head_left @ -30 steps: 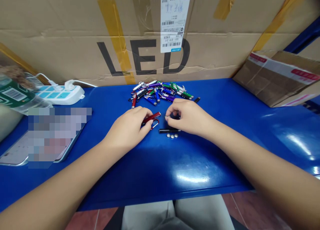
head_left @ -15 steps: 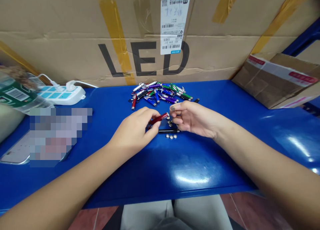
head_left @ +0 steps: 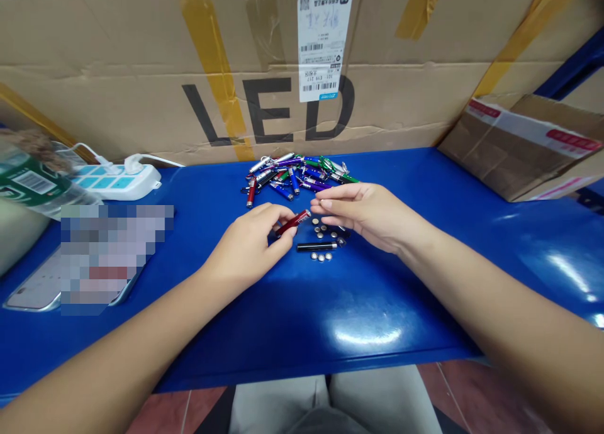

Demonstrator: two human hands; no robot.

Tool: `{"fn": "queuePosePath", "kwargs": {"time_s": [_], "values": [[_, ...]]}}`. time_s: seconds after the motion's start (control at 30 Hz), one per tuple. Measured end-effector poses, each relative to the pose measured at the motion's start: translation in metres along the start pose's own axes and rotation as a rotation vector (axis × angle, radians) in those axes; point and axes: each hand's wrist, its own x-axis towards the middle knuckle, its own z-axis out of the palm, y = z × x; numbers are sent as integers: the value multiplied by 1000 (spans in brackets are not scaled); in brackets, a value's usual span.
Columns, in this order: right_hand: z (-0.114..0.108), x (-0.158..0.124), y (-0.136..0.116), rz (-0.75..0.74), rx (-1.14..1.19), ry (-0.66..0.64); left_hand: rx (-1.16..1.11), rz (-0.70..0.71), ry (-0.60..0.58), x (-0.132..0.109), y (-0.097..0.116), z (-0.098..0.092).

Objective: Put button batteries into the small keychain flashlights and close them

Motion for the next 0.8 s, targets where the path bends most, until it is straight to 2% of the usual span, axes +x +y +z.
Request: {"fn": "queuePosePath", "kwargs": {"time_s": [0.1,0.2,0.27,0.37,0.63,0.8], "values": [[1,-4,3,-195,-175,7,-65,-35,11,0,2,1],[5,-11,7,-463,-351,54,-263,-151,1,-1,6,3],[8,-16,8,-561,-430,67,-399,-228,-5,-1,7,5],[10,-21,8,-640,-519,83,-504,-276,-12,-2,7,6],[8,-20,8,-744,-684,106,-502,-272,-28,-1,5,6],[4,-17,10,-854,-778,74,-588,-284,-21,-2,5,6]]}}
